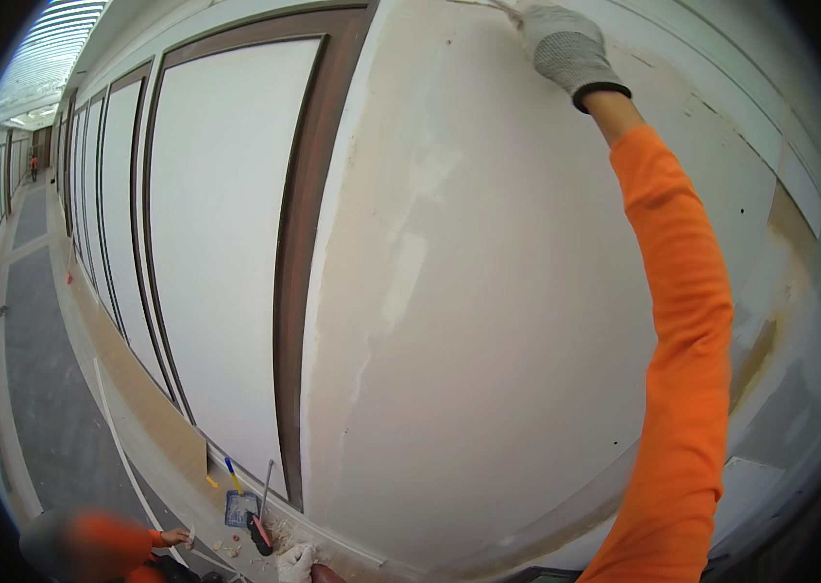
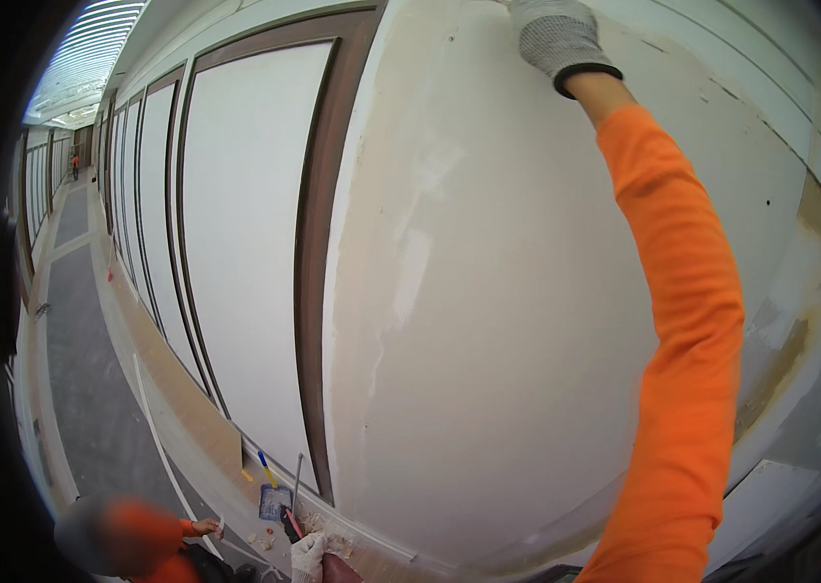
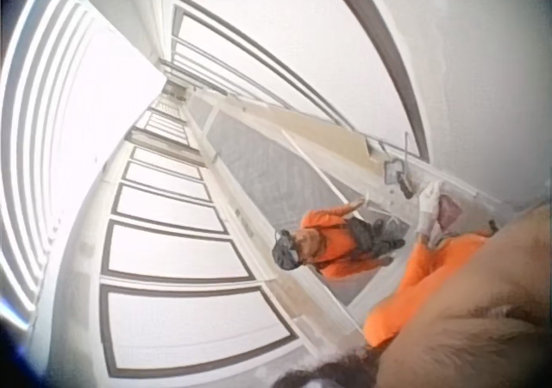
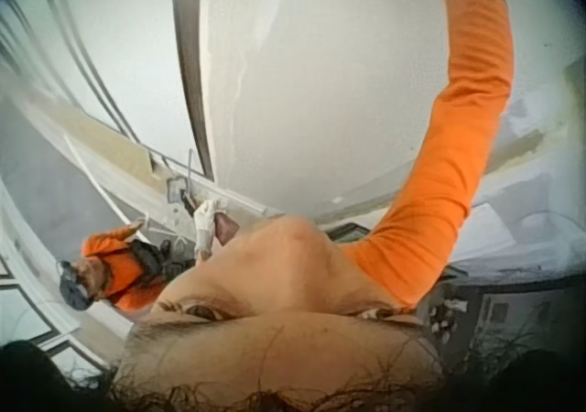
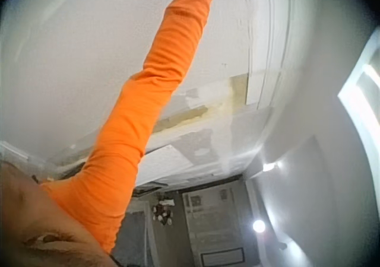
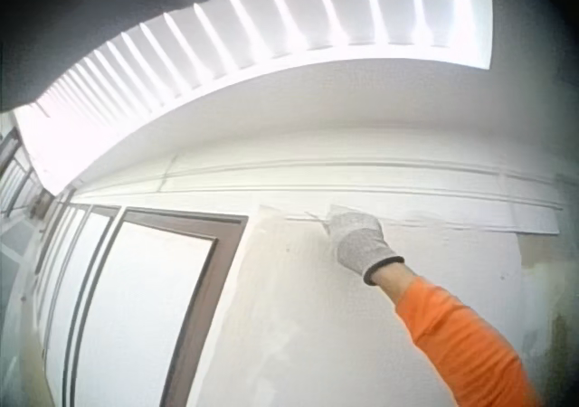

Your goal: The person sits on the floor surrounded by buckets and tools, then stands to apply plaster to a wall using a trowel and a hawk. They spread the material across the surface and smooth it out.

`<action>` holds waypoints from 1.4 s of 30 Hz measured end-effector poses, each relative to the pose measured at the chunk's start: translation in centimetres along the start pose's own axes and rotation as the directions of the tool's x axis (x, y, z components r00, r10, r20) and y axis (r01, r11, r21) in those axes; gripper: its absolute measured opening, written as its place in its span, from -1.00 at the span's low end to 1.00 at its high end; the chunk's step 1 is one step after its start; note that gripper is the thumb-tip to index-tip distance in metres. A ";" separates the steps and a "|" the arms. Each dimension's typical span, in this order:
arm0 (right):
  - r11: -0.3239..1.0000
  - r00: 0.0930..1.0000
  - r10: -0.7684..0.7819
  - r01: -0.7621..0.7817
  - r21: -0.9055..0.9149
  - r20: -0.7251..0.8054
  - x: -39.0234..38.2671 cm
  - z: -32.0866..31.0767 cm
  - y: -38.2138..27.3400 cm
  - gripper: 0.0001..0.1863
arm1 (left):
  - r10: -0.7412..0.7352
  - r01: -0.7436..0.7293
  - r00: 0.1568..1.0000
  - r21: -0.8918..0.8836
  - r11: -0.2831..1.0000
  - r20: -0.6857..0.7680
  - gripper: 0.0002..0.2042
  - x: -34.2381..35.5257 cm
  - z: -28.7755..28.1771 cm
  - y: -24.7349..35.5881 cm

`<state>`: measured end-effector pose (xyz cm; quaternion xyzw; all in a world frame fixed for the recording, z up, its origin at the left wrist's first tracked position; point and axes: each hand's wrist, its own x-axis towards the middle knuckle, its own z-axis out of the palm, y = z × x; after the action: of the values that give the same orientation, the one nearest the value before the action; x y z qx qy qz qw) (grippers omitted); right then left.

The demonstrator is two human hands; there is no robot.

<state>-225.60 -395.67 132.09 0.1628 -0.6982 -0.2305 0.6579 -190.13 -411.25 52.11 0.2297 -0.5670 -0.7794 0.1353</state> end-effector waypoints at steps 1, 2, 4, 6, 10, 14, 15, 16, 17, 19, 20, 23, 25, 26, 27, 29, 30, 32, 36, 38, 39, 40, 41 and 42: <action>0.997 0.996 0.055 -0.051 0.053 -0.069 0.3 -2.3 0.9 -0.63 | 0.004 -0.004 1.000 -0.007 1.000 -0.001 -0.78 1.1 -0.2 -1.4; 0.996 0.992 0.073 -0.077 -0.036 -0.098 0.5 -3.9 5.5 -0.65 | -0.023 0.024 0.999 -0.003 1.000 0.032 -0.78 0.2 -0.1 -3.1; 0.962 0.965 0.251 -0.258 -0.089 -0.078 1.3 -4.0 12.1 -0.63 | 0.045 -0.042 0.996 -0.043 0.998 0.077 -0.78 -0.4 -0.9 -3.4; 0.910 0.912 0.410 -0.411 -0.048 -0.031 0.6 0.2 11.1 -0.64 | 0.041 -0.035 0.995 -0.060 0.998 0.095 -0.77 0.7 -1.5 -2.8; 0.904 0.904 0.427 -0.427 0.024 -0.010 4.2 1.6 6.4 -0.65 | 0.058 -0.055 0.997 -0.047 0.997 0.059 -0.77 1.6 -3.6 -5.2; 0.887 0.904 0.425 -0.407 0.218 -0.042 7.1 0.4 -3.4 -0.72 | 0.113 -0.118 0.993 0.152 0.981 0.042 -0.77 5.6 -2.1 -6.0; 0.913 0.937 0.349 -0.346 0.215 0.023 7.1 0.5 -5.1 -0.72 | 0.125 -0.134 0.991 0.226 0.965 0.053 -0.77 6.1 -1.1 -4.3; 0.937 0.962 0.271 -0.274 0.216 0.047 6.7 1.0 -6.6 -0.72 | 0.141 -0.152 0.988 0.228 0.962 0.064 -0.76 5.2 0.4 -0.9; 0.936 0.967 0.247 -0.255 0.241 0.066 6.4 1.5 -7.2 -0.72 | 0.139 -0.152 0.987 0.172 0.973 0.085 -0.76 4.4 1.8 0.5; 0.947 0.980 0.165 -0.189 0.260 0.112 6.7 -0.4 -9.2 -0.72 | 0.157 -0.161 0.986 0.067 0.985 0.060 -0.76 2.5 1.8 2.8; 0.944 0.986 0.148 -0.165 0.287 0.080 6.3 -0.2 -9.7 -0.72 | 0.163 -0.166 0.986 0.102 0.981 0.037 -0.76 2.9 0.1 -0.5; 0.967 0.996 0.084 -0.073 0.245 -0.031 5.8 -1.5 -10.2 -0.71 | 0.143 -0.142 0.990 0.093 0.986 -0.008 -0.76 4.1 -4.6 -8.5; 0.994 0.996 0.090 -0.089 0.070 -0.023 7.4 -4.7 -7.3 -0.73 | 0.061 -0.058 0.997 -0.072 0.996 0.039 -0.77 -1.1 -4.2 -4.5; 1.000 0.997 0.016 -0.018 -0.019 -0.081 7.0 -3.5 -6.5 -0.66 | 0.080 -0.078 0.996 -0.058 0.995 0.027 -0.77 -2.4 -3.9 -2.2; 0.993 0.989 -0.057 0.042 -0.112 -0.135 6.2 -1.8 -5.6 -0.52 | 0.079 -0.079 0.997 -0.002 0.997 0.003 -0.78 -2.7 -3.9 -1.5; 0.974 0.991 -0.132 0.124 -0.190 -0.029 3.3 5.8 -8.0 -0.38 | 0.040 -0.038 0.999 0.120 0.992 -0.013 -0.78 -0.1 -3.8 -2.0; 0.972 0.989 -0.125 0.138 -0.190 0.080 4.3 4.1 -6.2 -0.40 | 0.027 -0.026 1.000 0.099 0.995 -0.003 -0.79 -2.7 -3.5 -0.2; 0.980 0.950 -0.114 0.156 -0.125 0.290 4.3 5.0 -9.8 -0.43 | -0.014 0.017 0.999 0.067 0.998 -0.044 -0.79 -1.7 -3.6 0.8; 0.986 0.993 -0.090 0.099 0.134 -0.071 3.7 0.3 -7.4 -0.57 | 0.010 -0.021 0.995 -0.109 0.994 -0.099 -0.79 -2.7 -4.5 0.0; 0.985 0.975 0.155 -0.141 0.097 -0.161 2.2 0.6 -0.6 -0.75 | 0.023 -0.032 0.995 -0.096 0.995 -0.098 -0.78 -3.5 -4.2 -1.0; 0.966 0.964 0.249 -0.241 0.089 -0.091 2.1 -0.9 0.3 -0.70 | 0.029 -0.039 0.992 -0.076 0.996 -0.126 -0.77 -4.2 -4.5 -0.3; 0.940 0.939 0.335 -0.328 0.091 -0.079 2.1 -2.0 0.4 -0.63 | 0.035 -0.044 0.987 -0.056 0.997 -0.157 -0.76 -5.2 -4.9 1.0; 0.925 0.926 0.374 -0.368 0.098 -0.052 3.1 -4.9 2.5 -0.61 | 0.044 -0.050 0.986 -0.035 0.998 -0.164 -0.75 -8.7 -5.1 2.8; 0.904 0.909 0.416 -0.413 0.105 -0.001 2.5 -3.1 2.3 -0.58 | 0.000 0.001 0.978 0.005 1.000 -0.209 -0.73 -8.4 -4.7 3.9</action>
<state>-222.52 -395.41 135.52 0.0469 -0.7201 -0.0475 0.6906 -180.71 -412.36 56.32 0.3107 -0.5516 -0.7496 0.1931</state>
